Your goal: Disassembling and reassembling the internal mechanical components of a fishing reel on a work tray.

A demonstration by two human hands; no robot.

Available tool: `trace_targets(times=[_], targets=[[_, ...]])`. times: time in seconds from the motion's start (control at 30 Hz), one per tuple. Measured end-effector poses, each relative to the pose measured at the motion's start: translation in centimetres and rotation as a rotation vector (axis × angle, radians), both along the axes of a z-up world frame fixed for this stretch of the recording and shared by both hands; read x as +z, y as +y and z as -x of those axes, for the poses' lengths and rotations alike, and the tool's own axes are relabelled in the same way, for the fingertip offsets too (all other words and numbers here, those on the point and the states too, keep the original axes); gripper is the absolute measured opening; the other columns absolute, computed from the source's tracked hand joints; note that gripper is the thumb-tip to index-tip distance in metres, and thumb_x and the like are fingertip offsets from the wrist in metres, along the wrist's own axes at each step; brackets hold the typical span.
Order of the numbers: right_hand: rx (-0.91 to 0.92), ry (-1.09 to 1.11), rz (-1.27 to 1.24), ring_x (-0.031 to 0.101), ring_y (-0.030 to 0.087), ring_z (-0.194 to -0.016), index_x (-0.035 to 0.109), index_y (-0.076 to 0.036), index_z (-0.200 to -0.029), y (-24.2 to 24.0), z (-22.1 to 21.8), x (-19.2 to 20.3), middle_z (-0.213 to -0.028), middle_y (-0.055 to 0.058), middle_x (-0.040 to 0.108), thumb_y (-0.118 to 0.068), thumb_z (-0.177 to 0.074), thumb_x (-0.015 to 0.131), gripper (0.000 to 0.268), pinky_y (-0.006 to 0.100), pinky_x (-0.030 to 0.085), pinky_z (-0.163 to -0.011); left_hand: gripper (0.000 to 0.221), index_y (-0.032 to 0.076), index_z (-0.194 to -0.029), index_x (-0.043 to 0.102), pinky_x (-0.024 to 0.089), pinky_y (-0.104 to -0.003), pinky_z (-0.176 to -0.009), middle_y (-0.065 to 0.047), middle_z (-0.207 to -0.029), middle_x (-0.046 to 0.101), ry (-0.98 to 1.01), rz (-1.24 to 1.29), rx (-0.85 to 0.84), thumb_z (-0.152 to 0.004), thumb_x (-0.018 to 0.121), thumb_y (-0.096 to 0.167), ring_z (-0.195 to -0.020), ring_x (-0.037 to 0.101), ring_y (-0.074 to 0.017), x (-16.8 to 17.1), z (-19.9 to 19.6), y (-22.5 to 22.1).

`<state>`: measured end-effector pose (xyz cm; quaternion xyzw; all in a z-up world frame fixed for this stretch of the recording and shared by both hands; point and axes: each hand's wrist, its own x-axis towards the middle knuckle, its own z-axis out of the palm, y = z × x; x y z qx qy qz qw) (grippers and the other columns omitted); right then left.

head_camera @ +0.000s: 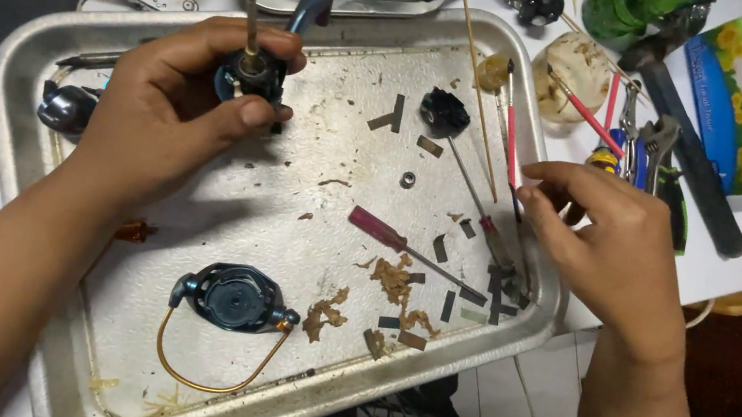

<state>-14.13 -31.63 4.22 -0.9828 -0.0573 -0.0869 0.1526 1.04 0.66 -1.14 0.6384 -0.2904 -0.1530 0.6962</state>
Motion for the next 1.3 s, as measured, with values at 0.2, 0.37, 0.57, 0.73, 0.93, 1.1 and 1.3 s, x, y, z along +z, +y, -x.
trace_targets(times=[0.2, 0.37, 0.57, 0.73, 0.93, 1.1, 1.3], targets=[[-0.063, 0.076, 0.000, 0.075, 0.024, -0.089, 0.074, 0.003, -0.114, -0.9, 1.3, -1.0, -0.103, 0.015, 0.078, -0.009, -0.098, 0.069, 0.021, 0.036, 0.059, -0.078, 0.038, 0.001, -0.135, 0.057, 0.064, -0.033, -0.108, -0.012, -0.137, 0.059, -0.003, -0.029, 0.009, -0.098, 0.066, 0.005, -0.118, 0.063, -0.0199, 0.0, 0.1, 0.2], [-0.053, 0.096, -0.036, 0.075, 0.025, -0.089, 0.074, 0.003, -0.111, 0.2, 2.7, -1.5, -0.102, 0.017, 0.077, -0.010, -0.098, 0.067, 0.020, 0.035, 0.062, -0.079, 0.038, -0.001, -0.134, 0.057, 0.062, -0.034, -0.108, -0.016, -0.138, 0.058, -0.105, -0.035, -0.008, -0.098, 0.067, 0.004, -0.133, 0.057, -0.0242, -0.2, 0.0, 0.4], [0.197, 0.118, -0.030, 0.072, 0.023, -0.075, 0.073, -0.002, -0.102, 3.4, 2.0, -3.1, -0.090, 0.012, 0.075, -0.012, -0.097, 0.067, 0.013, 0.034, 0.059, -0.066, 0.042, -0.002, -0.133, 0.058, 0.053, -0.039, -0.118, -0.019, -0.138, 0.061, -0.258, -0.013, -0.041, -0.095, 0.074, 0.004, -0.136, 0.058, -0.0300, -1.3, -0.2, 0.4], [0.249, 0.247, 0.027, 0.068, 0.025, -0.073, 0.071, -0.004, -0.109, 5.3, 0.5, -4.3, -0.088, 0.011, 0.072, -0.019, -0.097, 0.065, 0.021, 0.038, 0.057, -0.058, 0.047, 0.005, -0.135, 0.055, 0.050, -0.044, -0.124, -0.018, -0.137, 0.064, -0.376, 0.058, -0.064, -0.094, 0.079, 0.002, -0.138, 0.061, -0.0322, -2.0, -0.4, 0.2], [0.187, 0.394, 0.114, 0.067, 0.027, -0.063, 0.070, -0.007, -0.104, 6.1, -0.7, -5.0, -0.083, 0.009, 0.072, -0.026, -0.095, 0.065, 0.022, 0.042, 0.055, -0.051, 0.041, 0.008, -0.128, 0.066, 0.047, -0.040, -0.118, -0.014, -0.134, 0.066, -0.346, -0.099, -0.054, -0.090, 0.080, 0.016, -0.133, 0.062, -0.0270, 0.0, 0.1, 0.1], [0.023, 0.571, 0.001, 0.070, 0.017, -0.059, 0.070, -0.016, -0.098, 6.0, -1.2, -2.5, -0.073, 0.001, 0.076, -0.032, -0.091, 0.064, 0.019, 0.034, 0.054, -0.055, 0.041, 0.010, -0.128, 0.067, 0.048, -0.040, -0.117, -0.011, -0.134, 0.067, -0.373, -0.085, -0.068, -0.090, 0.081, 0.016, -0.134, 0.061, -0.0270, -0.3, -0.1, 0.0], [0.097, 0.217, -0.844, 0.070, 0.016, -0.061, 0.051, -0.002, -0.111, 2.1, -0.8, 1.1, -0.084, 0.012, 0.071, 0.003, -0.101, 0.043, 0.014, 0.022, 0.061, -0.052, 0.039, 0.010, -0.128, 0.066, 0.050, -0.043, -0.118, -0.009, -0.135, 0.067, -0.370, -0.083, -0.098, -0.092, 0.078, 0.021, -0.133, 0.062, -0.0266, 0.2, 0.1, 0.0]])
